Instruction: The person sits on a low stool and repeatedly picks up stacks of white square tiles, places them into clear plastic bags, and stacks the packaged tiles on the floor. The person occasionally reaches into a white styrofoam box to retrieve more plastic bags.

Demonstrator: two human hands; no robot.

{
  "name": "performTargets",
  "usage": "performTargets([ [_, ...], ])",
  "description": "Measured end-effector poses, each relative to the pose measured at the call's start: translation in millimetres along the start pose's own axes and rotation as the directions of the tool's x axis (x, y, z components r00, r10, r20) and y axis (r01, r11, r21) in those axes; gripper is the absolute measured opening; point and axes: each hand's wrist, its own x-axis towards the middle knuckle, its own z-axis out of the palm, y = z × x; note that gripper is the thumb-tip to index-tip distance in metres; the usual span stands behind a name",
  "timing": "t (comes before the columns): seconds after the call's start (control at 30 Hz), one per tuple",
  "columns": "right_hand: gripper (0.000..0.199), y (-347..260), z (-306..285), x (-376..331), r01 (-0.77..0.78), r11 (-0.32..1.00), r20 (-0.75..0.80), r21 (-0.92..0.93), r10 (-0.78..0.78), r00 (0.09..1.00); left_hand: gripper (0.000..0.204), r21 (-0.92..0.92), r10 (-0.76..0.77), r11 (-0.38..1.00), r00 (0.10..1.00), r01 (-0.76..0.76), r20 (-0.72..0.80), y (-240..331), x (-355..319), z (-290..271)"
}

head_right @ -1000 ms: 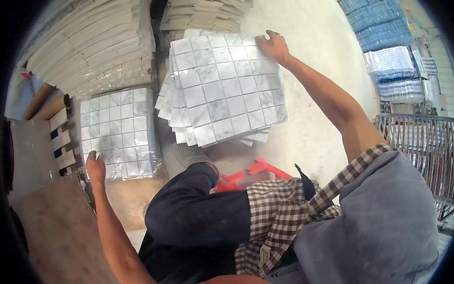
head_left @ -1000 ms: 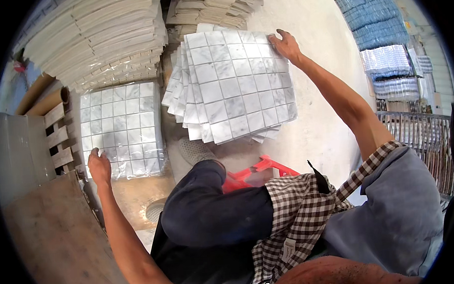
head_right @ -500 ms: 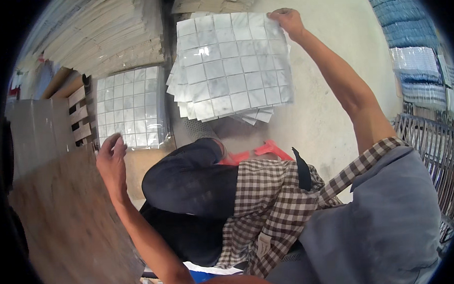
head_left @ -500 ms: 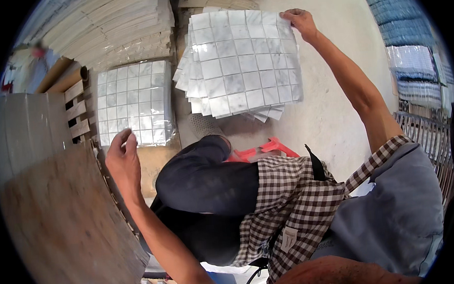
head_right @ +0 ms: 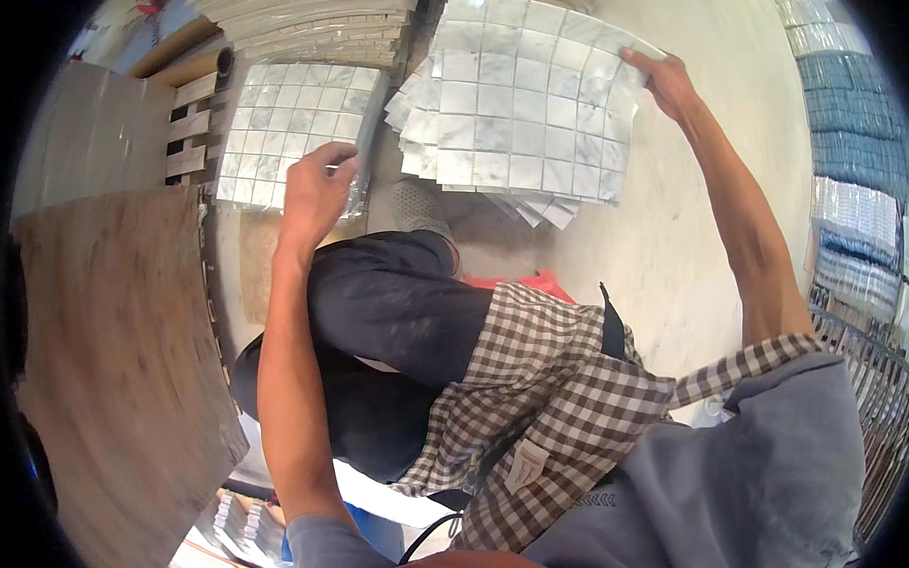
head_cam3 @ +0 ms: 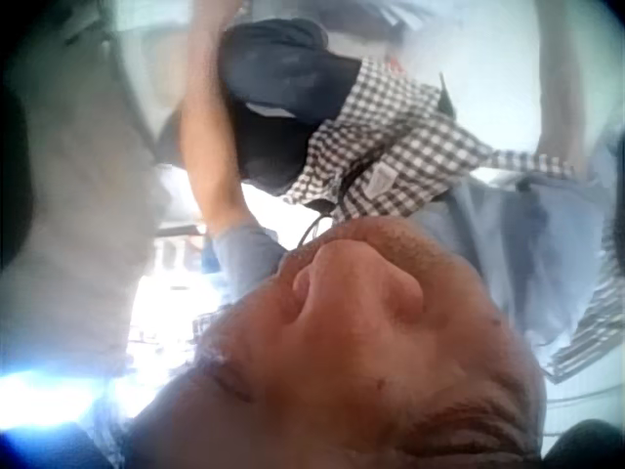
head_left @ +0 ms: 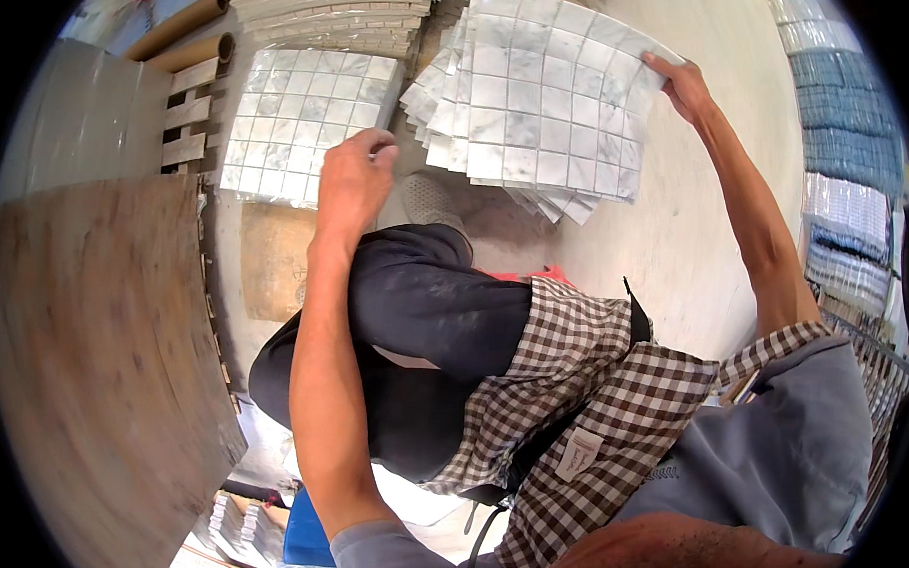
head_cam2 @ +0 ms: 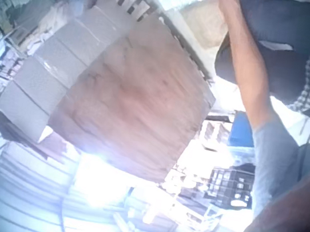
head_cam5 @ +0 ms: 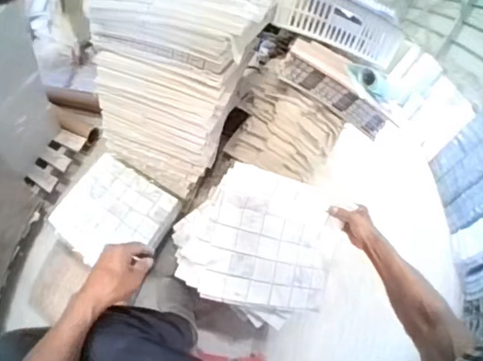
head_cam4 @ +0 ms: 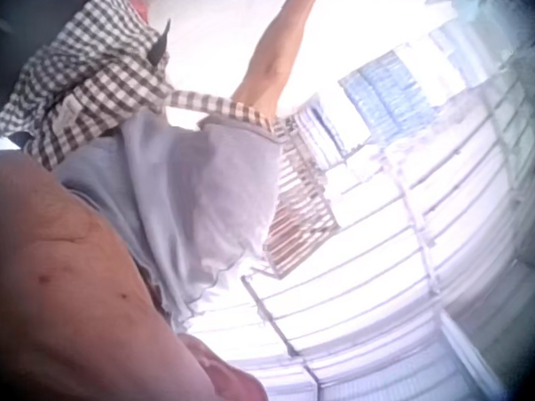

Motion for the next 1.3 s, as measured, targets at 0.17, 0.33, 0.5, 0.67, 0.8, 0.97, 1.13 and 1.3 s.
performTargets([
  [0.17,0.033,-68.0,14.3,-93.6,0.123,0.960,-0.097,-0.252,-0.152,0.984,0.031,0.040,0.006,0.999,0.992,-0.011,0.124,-3.2,-4.4,15.4],
  [0.33,0.031,-137.6,35.2,-161.3,0.346,0.903,0.028,-0.256,-0.351,0.936,0.056,-0.009,0.092,0.996,0.982,-0.091,0.163,-5.0,-2.4,28.2],
  [0.5,0.032,-198.6,63.6,-209.0,0.567,0.755,0.161,-0.329,-0.547,0.821,0.079,-0.451,0.083,0.892,0.972,0.026,0.220,-2.6,-7.3,33.0],
  [0.67,0.034,-264.3,64.4,-203.4,0.677,0.660,0.127,-0.326,-0.679,0.723,0.065,-0.445,0.018,0.889,0.962,0.109,0.272,27.8,-21.6,6.2],
  [0.8,0.026,-271.6,141.0,-208.4,0.831,0.552,0.251,-0.073,-0.796,0.551,0.047,-0.775,0.168,0.632,0.976,0.000,0.136,1.6,-16.0,16.8],
  [0.97,0.024,-276.2,244.5,-150.7,0.778,0.629,0.358,-0.010,-0.724,0.590,0.036,-0.826,-0.176,0.549,0.984,0.126,0.033,-37.4,-37.9,11.0],
  [1.13,0.025,-300.1,310.0,-53.6,0.678,0.698,0.490,-0.231,-0.519,0.701,0.031,-0.922,-0.297,0.354,0.954,0.155,0.047,-50.3,-8.7,11.8],
  [1.3,0.035,-244.6,425.7,32.3,0.682,0.649,0.611,-0.338,-0.400,0.683,0.035,-0.895,-0.536,0.239,0.820,0.375,0.201,-99.4,-8.2,18.1],
])
